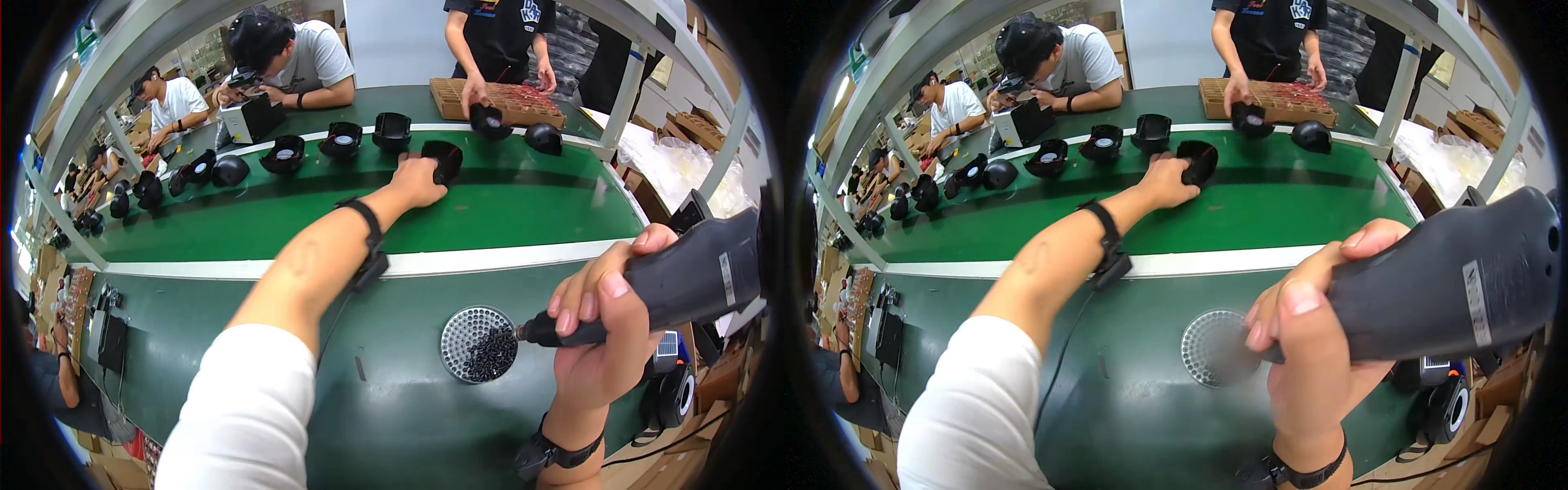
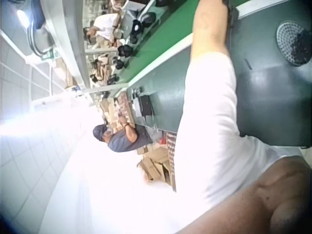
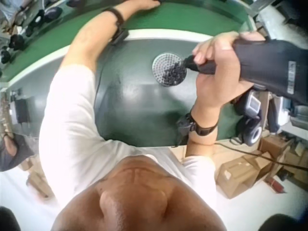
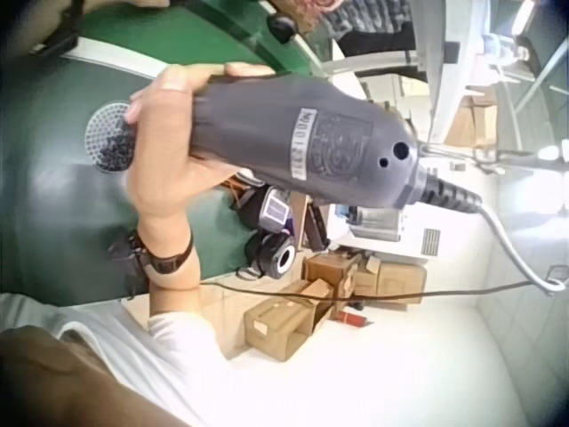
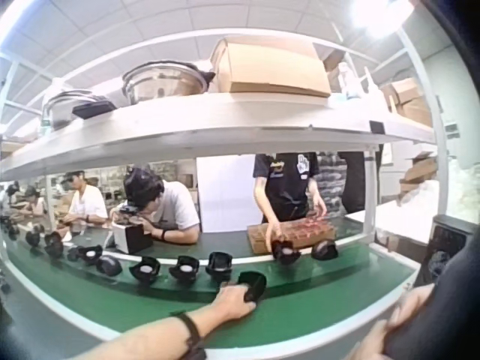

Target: Assembling internal components and screwing a black plastic housing using an electric screwdriver on a production line.

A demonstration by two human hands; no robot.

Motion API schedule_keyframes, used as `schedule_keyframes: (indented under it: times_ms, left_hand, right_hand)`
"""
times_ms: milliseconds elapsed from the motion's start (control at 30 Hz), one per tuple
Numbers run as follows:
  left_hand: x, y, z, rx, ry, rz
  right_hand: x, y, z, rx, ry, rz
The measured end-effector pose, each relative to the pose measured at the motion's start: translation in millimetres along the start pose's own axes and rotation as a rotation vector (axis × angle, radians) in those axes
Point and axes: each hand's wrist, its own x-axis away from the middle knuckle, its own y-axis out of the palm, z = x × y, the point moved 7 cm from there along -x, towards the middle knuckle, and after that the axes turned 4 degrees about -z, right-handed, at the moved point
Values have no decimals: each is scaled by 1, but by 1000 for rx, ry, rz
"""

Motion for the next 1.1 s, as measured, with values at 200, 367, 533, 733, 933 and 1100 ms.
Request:
schedule_keyframes:
  times_ms: [200, 367, 533, 733, 933, 1100]
  left_hand:
    - [-37, -1, 11, -23, -227, 97]
    - [2, -60, -41, 80, 11, 651]
    - [50, -145, -148, -300, -494, 718]
    - [115, -130, -328, -221, -868, -67]
    - [133, -123, -337, -22, -714, 363]
    - [165, -135, -291, -6, -508, 599]
  right_hand:
    - [1, -7, 3, 296, -90, -11]
    - [4, 12, 15, 211, -49, -37]
    - [6, 12, 18, 177, -42, -35]
    - [7, 18, 24, 155, -36, -50]
    - [5, 12, 28, 165, -28, -30]
    - [4, 8, 25, 180, -29, -20]
